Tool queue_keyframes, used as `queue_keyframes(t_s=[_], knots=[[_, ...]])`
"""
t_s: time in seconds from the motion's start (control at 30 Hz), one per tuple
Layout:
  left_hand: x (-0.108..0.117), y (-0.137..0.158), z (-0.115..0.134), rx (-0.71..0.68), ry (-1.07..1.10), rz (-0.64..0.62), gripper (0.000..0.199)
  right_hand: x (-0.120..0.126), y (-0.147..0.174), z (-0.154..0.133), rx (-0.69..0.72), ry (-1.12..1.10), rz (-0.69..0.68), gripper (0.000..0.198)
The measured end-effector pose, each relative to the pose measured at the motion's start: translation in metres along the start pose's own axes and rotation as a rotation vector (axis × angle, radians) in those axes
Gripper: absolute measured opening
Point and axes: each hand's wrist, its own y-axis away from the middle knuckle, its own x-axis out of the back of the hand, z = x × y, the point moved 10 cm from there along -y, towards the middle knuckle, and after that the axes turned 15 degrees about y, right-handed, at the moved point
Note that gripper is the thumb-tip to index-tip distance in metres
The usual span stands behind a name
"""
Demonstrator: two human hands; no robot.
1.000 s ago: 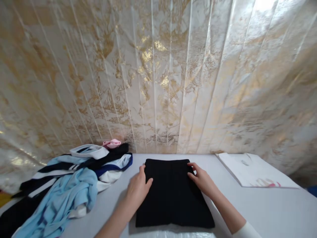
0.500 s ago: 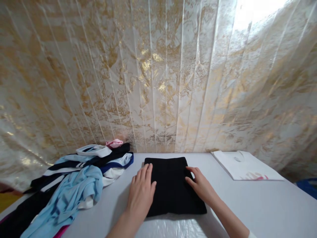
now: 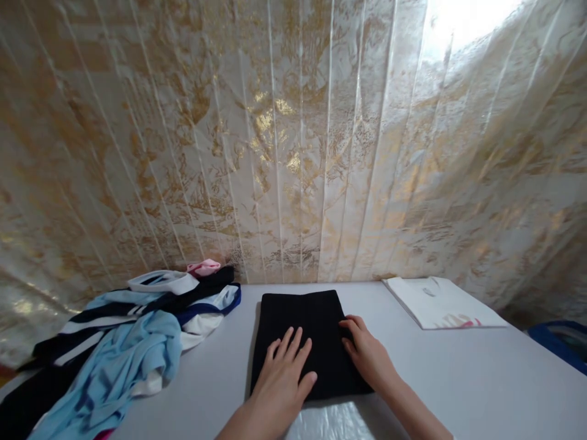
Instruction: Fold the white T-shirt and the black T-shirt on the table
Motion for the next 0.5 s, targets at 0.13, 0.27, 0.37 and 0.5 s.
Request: queue_keyframes(t_s=[0.13,0.27,0.37,0.5], knots=[[0.004,-0.018,0.007,-0.05,-0.016,0.031,0.054,0.003,-0.007,0.002,0.03,-0.132,0.068,0.032],[-0.008,-0.027,0.0,-0.071,0.004,0.006,0.056,0.006,-0.033,0.009,0.053,-0.357,0.074,0.036],[-0.011,-0.028,-0.005,-0.087,0.018,0.027,0.056,-0.002,-0.066,0.026,-0.063,-0.487,-0.009,0.033],[-0.011,-0.031,0.01,-0.18,0.044,-0.01,0.055,-0.01,-0.11,0.035,-0.111,-0.556,-0.035,0.034]])
